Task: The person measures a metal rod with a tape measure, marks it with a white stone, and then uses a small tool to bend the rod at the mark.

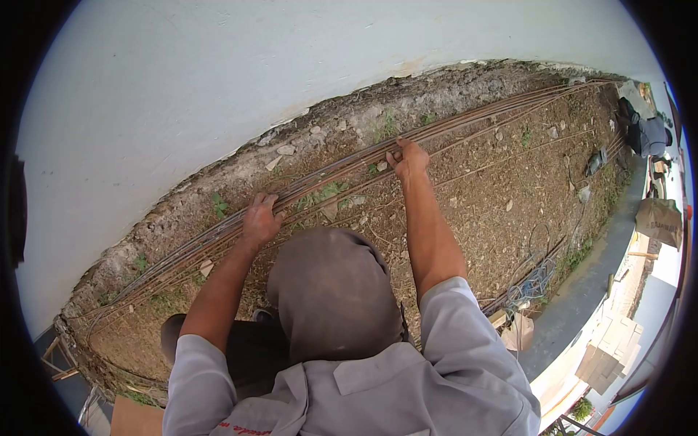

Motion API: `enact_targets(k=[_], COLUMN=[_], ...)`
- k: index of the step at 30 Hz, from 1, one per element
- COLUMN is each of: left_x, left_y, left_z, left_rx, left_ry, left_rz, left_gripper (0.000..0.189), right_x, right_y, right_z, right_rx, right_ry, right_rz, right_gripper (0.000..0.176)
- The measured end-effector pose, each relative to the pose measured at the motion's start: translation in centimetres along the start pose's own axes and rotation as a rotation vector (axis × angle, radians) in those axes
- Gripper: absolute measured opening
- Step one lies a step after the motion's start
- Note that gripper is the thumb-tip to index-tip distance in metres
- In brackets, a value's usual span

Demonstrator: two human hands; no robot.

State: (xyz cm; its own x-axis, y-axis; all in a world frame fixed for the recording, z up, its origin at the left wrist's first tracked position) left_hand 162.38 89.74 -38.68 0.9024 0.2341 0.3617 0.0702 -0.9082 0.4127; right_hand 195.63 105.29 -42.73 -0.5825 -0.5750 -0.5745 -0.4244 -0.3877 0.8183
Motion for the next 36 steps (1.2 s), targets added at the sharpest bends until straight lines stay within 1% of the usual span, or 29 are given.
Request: enact_targets(k=[4,9,13,16,18,19,21,22,24,28,30,31,33,34,36], left_x=[-0.1,-0.4,-0.3,-0.6,-0.7,-0.8,-0.9,-1.0,-1.1,-0.9,-0.6,-0.5,-0.1,0.1,0.2], left_y=[-0.5,-1.0,-0.9,-1.0,-1.1,-1.0,-0.8,-0.8,-0.7,-0.4,-0.3,-0.2,-0.4,-0.6,-1.3], left_z=[-0.2,-0.3,-0.6,-0.4,-0.2,-0.1,0.0,0.1,0.1,0.1,0.1,0.1,0.0,0.0,-0.3], left_rx=[-0.001,-0.03,-0.032,-0.049,-0.08,-0.077,-0.067,-0.062,-0.077,-0.079,-0.058,-0.061,-0.007,-0.012,-0.186], left_ry=[0.018,0.015,0.006,0.028,-0.001,-0.001,-0.017,-0.017,0.011,-0.009,-0.04,-0.041,-0.101,-0.1,0.093], left_rz=[0.005,0.017,0.0,0.0,0.0,-0.003,0.03,0.027,0.026,0.031,-0.008,-0.007,0.039,0.047,-0.02], left_gripper=[0.051,0.054,0.054,0.054,0.055,0.055,0.055,0.055,0.054,0.056,0.058,0.058,0.06,0.06,0.051], right_x=[-0.1,-0.2,-0.2,0.2,0.5,0.5,0.6,1.0,1.3,1.2,1.2,1.2,0.7,0.5,0.1], right_y=[0.7,0.4,-0.3,-1.2,-1.8,-2.0,-2.7,-4.0,-5.4,-5.1,-4.2,-3.7,-2.9,-2.5,-1.7], right_z=[0.4,0.9,0.6,0.9,1.3,1.5,1.8,2.1,2.3,1.9,1.6,1.2,0.8,0.5,0.3], right_rx=[0.019,-0.036,-0.062,-0.026,0.047,0.043,0.236,0.23,0.433,0.393,0.312,0.314,0.263,0.271,0.185], right_ry=[0.009,-0.004,-0.058,-0.037,-0.037,-0.035,-0.016,-0.015,0.051,0.067,0.061,0.061,0.038,0.034,0.042], right_rz=[0.011,0.076,0.103,0.118,0.113,0.112,0.055,0.054,0.0,-0.004,-0.165,-0.164,-0.148,-0.149,-0.133], right_gripper=[0.015,0.019,0.019,0.02,0.028,0.028,0.043,0.043,0.054,0.053,0.046,0.046,0.036,0.036,0.029])
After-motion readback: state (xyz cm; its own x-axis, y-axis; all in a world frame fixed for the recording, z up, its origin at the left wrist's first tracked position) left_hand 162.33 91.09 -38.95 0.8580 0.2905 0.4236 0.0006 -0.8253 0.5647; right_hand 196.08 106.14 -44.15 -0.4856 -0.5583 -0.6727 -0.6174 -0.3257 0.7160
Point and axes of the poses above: each hand's wrist, its own y-axis away from the middle knuckle, its own z-axis out of the palm, x = y × z, the point moved 2 cm from there along -y, towards the middle knuckle, and after that the axes turned 5 degrees about x, right-handed, at the moved point
